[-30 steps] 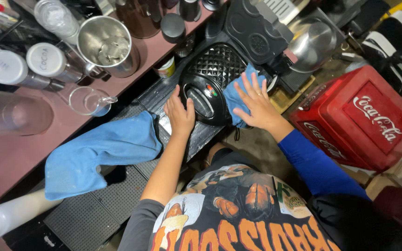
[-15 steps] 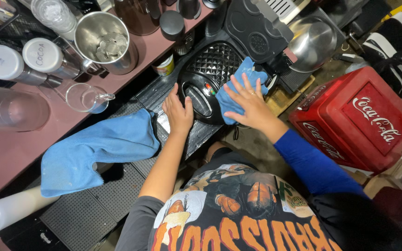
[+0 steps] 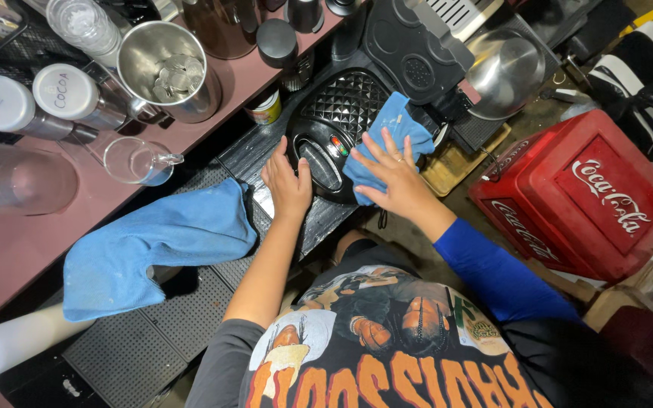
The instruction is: The person prepares batter for a waffle maker by wiping the appliance, rubbing their hands, and pouring a liquid from a can into a squeeze bottle. They then shake the bottle and use a small tool to clear the nozzle before placing it on the counter.
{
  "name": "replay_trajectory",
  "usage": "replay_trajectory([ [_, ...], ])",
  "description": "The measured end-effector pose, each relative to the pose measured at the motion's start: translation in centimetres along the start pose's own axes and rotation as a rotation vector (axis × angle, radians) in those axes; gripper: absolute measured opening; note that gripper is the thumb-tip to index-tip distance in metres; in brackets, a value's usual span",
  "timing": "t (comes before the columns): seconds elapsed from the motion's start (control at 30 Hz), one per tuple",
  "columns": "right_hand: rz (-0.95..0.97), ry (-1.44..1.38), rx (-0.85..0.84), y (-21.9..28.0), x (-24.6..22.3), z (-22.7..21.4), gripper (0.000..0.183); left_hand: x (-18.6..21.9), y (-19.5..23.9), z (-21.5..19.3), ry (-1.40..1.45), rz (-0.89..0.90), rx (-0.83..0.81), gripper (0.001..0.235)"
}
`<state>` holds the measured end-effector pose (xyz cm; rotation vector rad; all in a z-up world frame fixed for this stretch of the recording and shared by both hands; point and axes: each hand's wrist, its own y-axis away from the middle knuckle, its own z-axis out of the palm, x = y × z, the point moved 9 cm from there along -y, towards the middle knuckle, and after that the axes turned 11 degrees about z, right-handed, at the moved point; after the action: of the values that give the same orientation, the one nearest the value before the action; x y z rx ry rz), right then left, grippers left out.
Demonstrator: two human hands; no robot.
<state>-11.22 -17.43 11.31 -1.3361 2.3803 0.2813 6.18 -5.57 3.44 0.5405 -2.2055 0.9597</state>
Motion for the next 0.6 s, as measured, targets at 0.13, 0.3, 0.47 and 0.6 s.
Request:
replay_trajectory([
  [0.13, -0.084, 0.042, -0.014, 0.3, 1.8, -0.5, 0.075, -0.6, 0.1, 0.3, 0.015, -0.065, -0.036, 0.06],
  [0.3, -0.005, -0.092, 0.084, -0.2, 6.1, -2.5, 0.072, -0.5, 0.0, 0.2, 0.011, -0.058, -0.037, 0.06],
  [0.47, 0.176, -0.204, 0.205, -3.9, 7.0, -2.4, 0.064, -0.4, 0.0, 0.1, -0.001, -0.054, -0.037, 0.06],
  [0.6, 0.219, -0.098, 0.2, -9.7, 5.8, -1.6, 0.062, 0.2, 0.0, 0.0, -0.003, 0.016, -0.003, 0.06],
])
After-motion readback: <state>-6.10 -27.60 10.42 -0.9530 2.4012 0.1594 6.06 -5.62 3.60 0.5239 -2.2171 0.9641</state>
